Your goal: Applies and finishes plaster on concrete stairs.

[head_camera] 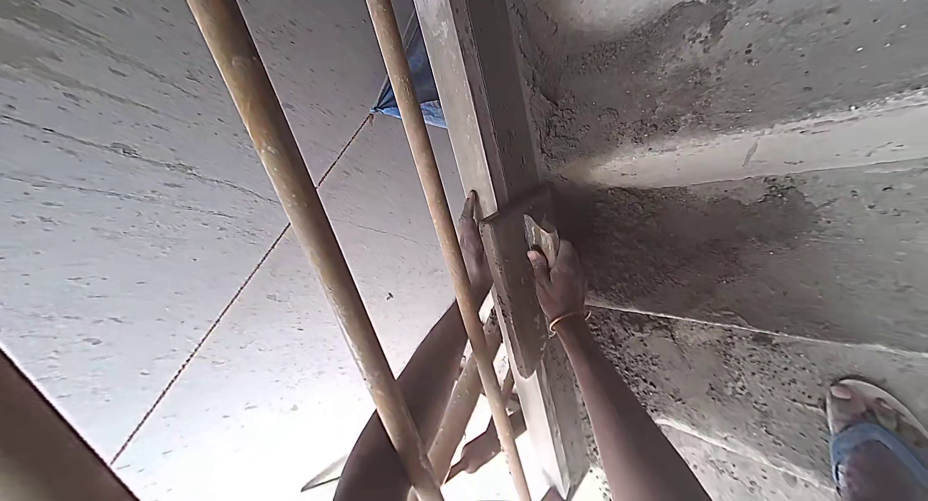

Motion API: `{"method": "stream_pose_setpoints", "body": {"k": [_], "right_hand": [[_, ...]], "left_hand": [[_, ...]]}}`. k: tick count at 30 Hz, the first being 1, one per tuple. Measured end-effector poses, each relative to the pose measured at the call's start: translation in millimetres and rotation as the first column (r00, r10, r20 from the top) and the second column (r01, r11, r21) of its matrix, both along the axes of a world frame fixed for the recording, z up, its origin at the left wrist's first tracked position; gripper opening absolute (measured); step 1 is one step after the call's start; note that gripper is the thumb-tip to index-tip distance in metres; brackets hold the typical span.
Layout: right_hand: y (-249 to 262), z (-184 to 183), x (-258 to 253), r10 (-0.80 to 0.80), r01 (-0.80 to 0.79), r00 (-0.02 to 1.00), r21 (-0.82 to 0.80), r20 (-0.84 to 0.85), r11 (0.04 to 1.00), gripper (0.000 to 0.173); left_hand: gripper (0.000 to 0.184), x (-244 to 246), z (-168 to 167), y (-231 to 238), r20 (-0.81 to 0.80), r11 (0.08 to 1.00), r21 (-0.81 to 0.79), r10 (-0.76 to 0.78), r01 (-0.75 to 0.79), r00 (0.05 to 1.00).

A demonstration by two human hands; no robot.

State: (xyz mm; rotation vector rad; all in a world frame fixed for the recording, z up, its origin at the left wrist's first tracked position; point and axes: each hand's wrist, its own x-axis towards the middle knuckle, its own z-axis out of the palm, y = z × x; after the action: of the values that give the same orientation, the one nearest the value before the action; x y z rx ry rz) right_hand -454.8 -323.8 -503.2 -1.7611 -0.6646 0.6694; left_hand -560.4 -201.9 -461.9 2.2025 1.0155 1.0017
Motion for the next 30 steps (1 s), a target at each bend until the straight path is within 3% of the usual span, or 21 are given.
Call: {"method": "stream_pose_setpoints", "body": {"k": [10,14,16,20,25,28,30], "right_hand": [[5.7,6.5,10.1,0.029,-0.029,0.999,0.018,0.044,0.999,0.063],[31.9,41.7,37.1,0.073,-0.078,0.993,0.057,0.090,0.995,0.060],[51.1,61.9,55.9,0.124,-0.128,0.989,0.046,0.086,0.991,0.060],[86.1,97.2,89.4,0.157,-0.157,0.987,0.004,0.023,0.988,0.067],[127.6,123.1,120.2,0.112,-0.115,0.993,0.070,0.043,0.991,0.074],[160.1,164.8,153.8,0.111,-0.119,0.991,0.115,0.076,0.986,0.066],[177.7,177.2,168.2,0.121,-0.128,0.990,0.099,0.073,0.987,0.064]], "left_hand": [[0.061,-2.3,1.7,-3.1,0.008,1.000,0.018,-0.008,0.008,1.000],[0.049,-1.8,26.1,-36.7,0.040,0.956,-0.272,0.120,-0.105,0.992],[0.053,-3.0,18.9,-31.0,0.144,0.917,-0.383,0.179,-0.112,0.973],[0.056,4.1,6.9,-16.0,0.278,0.971,-0.239,0.078,-0.009,0.957],[0.085,3.0,2.2,-4.0,0.134,0.994,0.042,-0.107,0.102,0.985],[0.056,7.4,1.8,-0.9,0.013,0.991,0.130,0.013,-0.014,1.000],[0.049,4.8,-0.9,-4.6,-0.101,0.979,0.182,0.107,-0.087,0.989]]}}
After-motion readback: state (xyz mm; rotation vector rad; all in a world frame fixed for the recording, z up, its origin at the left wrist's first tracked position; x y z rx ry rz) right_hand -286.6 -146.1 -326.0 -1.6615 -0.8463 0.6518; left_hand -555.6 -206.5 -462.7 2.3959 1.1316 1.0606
